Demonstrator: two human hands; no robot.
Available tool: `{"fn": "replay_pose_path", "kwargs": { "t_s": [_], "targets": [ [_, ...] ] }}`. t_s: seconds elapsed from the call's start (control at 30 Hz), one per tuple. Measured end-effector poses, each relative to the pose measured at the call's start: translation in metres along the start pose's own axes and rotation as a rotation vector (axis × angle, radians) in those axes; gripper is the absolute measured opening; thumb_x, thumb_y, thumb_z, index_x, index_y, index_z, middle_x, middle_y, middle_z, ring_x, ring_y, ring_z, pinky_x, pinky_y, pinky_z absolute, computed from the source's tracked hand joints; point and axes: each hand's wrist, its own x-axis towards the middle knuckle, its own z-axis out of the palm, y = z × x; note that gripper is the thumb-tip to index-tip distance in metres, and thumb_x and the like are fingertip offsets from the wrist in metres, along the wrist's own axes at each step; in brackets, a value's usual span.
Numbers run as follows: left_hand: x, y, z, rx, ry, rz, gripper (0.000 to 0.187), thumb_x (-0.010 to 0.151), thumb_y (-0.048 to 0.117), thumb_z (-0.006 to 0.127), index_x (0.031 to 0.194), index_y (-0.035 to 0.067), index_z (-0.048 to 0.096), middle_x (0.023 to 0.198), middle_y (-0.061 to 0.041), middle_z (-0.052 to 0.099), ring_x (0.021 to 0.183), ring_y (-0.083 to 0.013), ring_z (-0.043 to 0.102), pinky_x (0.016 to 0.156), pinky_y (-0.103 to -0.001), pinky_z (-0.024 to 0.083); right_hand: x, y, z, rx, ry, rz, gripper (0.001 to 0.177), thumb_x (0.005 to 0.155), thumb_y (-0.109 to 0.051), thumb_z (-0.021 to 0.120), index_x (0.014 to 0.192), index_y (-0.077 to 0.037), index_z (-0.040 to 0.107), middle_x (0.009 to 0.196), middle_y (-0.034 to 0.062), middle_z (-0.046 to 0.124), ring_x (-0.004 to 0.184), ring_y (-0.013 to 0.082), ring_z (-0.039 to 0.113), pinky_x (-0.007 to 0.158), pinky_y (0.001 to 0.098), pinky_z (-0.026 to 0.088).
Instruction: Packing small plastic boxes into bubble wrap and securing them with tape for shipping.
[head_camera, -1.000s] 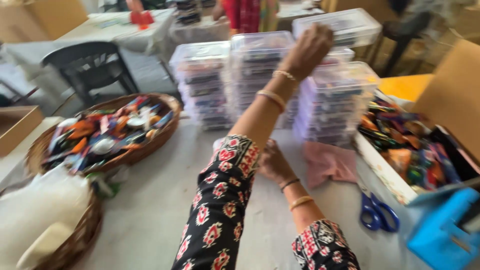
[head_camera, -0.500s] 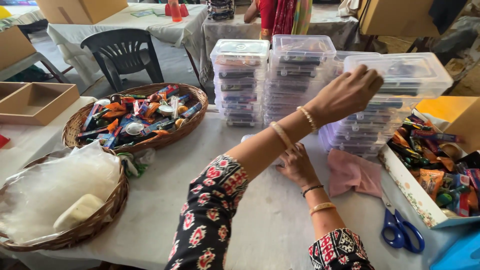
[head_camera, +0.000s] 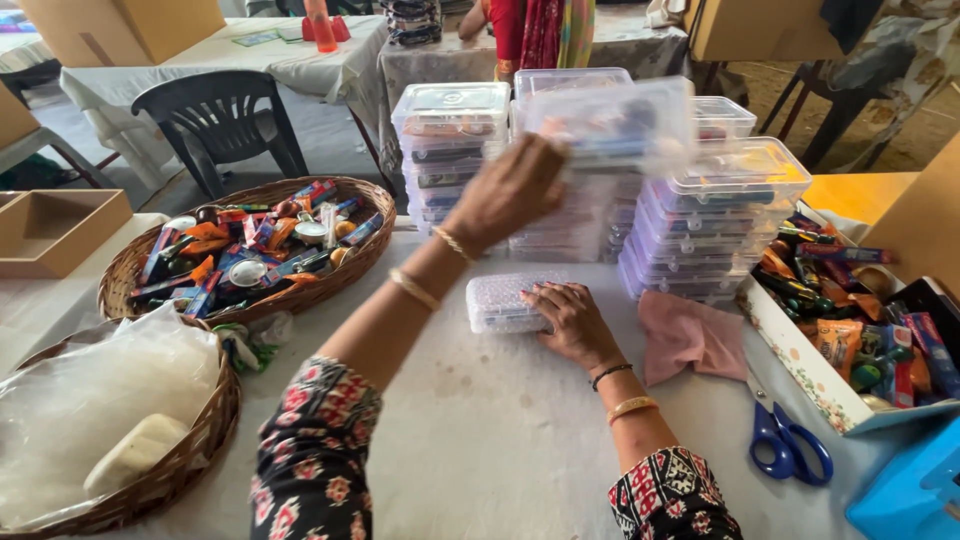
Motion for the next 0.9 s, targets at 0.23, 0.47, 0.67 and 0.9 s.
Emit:
{"fn": "replay_pose_path", "kwargs": {
  "t_s": [0.23, 0.47, 0.67, 0.9],
  "targets": [
    [-0.024, -0.097, -0.056, 0.136, -0.028, -0.078, 0.049, 0.102, 0.009, 0.069, 0.143, -0.009, 0.049, 0.11, -0.014, 0.055, 0.089, -0.0198, 0.059, 0.071, -0.027, 0.061, -0.001, -0.001, 0.005, -0.004, 0.013, 0.03, 0.077, 0.065, -0.016, 0.088, 0.136, -0.017, 0.06, 0.13, 0.0058, 0.066, 0.124, 0.0244, 0.059, 0.111, 0.0444, 0.039],
    [-0.044, -0.147, -0.068, 0.422, -0.133, -0.118, 0.052, 0.089, 0.021, 0.077, 0.128, -0.004, 0.053, 0.117, -0.015, 0.053, 0.114, -0.0276, 0.056, 0.093, -0.033, 0.06, -0.001, -0.002, 0.006, 0.016, 0.014, 0.052, 0.078, 0.065, -0.016, 0.088, 0.137, -0.018, 0.06, 0.129, 0.0062, 0.066, 0.126, 0.025, 0.058, 0.112, 0.0451, 0.038],
    [-0.049, -0.162, -0.056, 0.232, -0.179, -0.315, 0.046, 0.086, 0.015, 0.076, 0.124, -0.002, 0.057, 0.122, -0.018, 0.054, 0.122, -0.0346, 0.053, 0.099, -0.043, 0.053, -0.001, -0.002, 0.007, 0.04, 0.041, 0.051, 0.076, 0.066, -0.013, 0.087, 0.137, -0.018, 0.06, 0.131, 0.006, 0.065, 0.127, 0.0243, 0.058, 0.112, 0.0441, 0.038],
    [0.011, -0.107, -0.02, 0.091, 0.019, -0.247, 0.044, 0.089, 0.015, 0.072, 0.127, -0.003, 0.059, 0.132, -0.024, 0.053, 0.128, -0.0416, 0.049, 0.112, -0.052, 0.042, -0.001, -0.002, 0.005, 0.068, 0.051, 0.02, 0.078, 0.067, -0.015, 0.087, 0.139, -0.016, 0.058, 0.131, 0.0068, 0.064, 0.128, 0.023, 0.056, 0.113, 0.0436, 0.037]
  ]
}}
